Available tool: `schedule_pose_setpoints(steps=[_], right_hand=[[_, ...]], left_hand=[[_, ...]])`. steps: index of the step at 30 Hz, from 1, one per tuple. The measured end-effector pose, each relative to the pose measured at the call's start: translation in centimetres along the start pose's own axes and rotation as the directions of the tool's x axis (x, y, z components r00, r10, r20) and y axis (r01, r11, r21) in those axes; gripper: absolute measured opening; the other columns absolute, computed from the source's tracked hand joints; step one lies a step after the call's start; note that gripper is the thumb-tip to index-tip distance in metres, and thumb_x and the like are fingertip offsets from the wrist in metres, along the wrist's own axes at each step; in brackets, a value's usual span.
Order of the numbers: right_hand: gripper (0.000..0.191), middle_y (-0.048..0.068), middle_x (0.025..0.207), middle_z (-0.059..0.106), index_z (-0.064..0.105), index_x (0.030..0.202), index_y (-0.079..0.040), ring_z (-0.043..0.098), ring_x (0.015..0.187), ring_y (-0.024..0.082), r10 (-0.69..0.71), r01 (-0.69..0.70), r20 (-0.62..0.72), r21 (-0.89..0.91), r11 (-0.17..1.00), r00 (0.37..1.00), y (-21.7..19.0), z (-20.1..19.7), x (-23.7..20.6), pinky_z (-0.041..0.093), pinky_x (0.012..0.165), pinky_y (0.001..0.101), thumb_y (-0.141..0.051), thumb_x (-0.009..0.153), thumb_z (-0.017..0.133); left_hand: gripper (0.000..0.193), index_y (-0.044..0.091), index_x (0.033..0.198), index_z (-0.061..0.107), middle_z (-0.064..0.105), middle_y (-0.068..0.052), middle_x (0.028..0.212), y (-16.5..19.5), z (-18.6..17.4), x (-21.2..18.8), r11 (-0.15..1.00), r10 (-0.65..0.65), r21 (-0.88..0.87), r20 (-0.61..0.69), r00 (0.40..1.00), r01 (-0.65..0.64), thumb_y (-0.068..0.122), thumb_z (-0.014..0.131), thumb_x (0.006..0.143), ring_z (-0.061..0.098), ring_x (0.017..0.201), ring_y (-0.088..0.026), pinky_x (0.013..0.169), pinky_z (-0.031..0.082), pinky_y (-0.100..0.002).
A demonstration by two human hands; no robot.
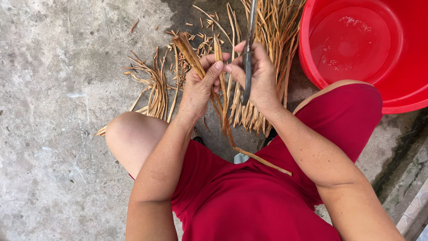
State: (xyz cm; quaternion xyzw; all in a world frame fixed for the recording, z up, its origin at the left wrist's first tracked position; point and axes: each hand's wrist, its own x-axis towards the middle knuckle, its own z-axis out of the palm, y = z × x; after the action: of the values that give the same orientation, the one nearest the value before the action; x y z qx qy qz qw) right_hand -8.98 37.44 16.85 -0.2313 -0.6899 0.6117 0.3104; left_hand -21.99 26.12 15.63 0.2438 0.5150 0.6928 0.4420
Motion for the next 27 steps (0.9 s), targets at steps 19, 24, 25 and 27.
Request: schedule_pose_setpoints(steps=[19, 24, 25, 27], right_hand=[[0.045, 0.004, 0.107, 0.068, 0.054, 0.132, -0.009, 0.069, 0.101, 0.009, -0.077, 0.06, 0.087, 0.182, 0.981, 0.993, -0.5, -2.1, 0.4, 0.06, 0.085, 0.0227, 0.009, 0.098, 0.077], [0.042, 0.002, 0.099, 0.068, 0.055, 0.131, -0.009, 0.068, 0.09, 0.008, -0.053, 0.037, 0.095, 0.161, 0.986, 0.994, -1.0, -3.2, 0.6, 0.058, 0.075, 0.0203, 0.006, 0.1, 0.077], [0.041, 0.002, 0.098, 0.068, 0.055, 0.131, -0.009, 0.067, 0.088, 0.007, -0.039, 0.02, 0.101, 0.178, 0.984, 0.994, -1.1, -3.3, 0.6, 0.057, 0.073, 0.02, 0.006, 0.099, 0.077], [0.04, 0.001, 0.097, 0.068, 0.057, 0.13, -0.009, 0.066, 0.085, 0.007, -0.014, -0.006, 0.1, 0.191, 0.982, 0.995, -1.4, -3.4, 0.6, 0.056, 0.071, 0.0196, 0.005, 0.098, 0.077]], left_hand=[[0.033, 0.005, 0.11, 0.065, 0.057, 0.005, 0.087, -1.8, 0.1, 0.0, 0.941, -0.28, 0.272, 0.301, 0.912, 0.2, 0.037, 0.069, 0.099, 0.052, 0.075, -0.009, 0.061, 0.04, -0.024], [0.05, 0.007, 0.12, 0.063, 0.061, 0.001, 0.103, -1.4, 0.2, 0.4, 0.977, -0.165, 0.185, 0.346, 0.923, 0.105, 0.054, 0.053, 0.105, 0.057, 0.095, -0.009, 0.086, 0.05, -0.027], [0.052, 0.007, 0.122, 0.063, 0.06, 0.0, 0.106, -1.4, 0.3, 0.5, 0.974, -0.161, 0.209, 0.345, 0.925, 0.092, 0.055, 0.051, 0.105, 0.056, 0.096, -0.009, 0.087, 0.05, -0.028], [0.055, 0.007, 0.124, 0.064, 0.061, -0.001, 0.107, -1.4, 0.4, 0.4, 0.974, -0.136, 0.22, 0.351, 0.926, 0.06, 0.056, 0.049, 0.107, 0.057, 0.097, -0.01, 0.088, 0.051, -0.029]])
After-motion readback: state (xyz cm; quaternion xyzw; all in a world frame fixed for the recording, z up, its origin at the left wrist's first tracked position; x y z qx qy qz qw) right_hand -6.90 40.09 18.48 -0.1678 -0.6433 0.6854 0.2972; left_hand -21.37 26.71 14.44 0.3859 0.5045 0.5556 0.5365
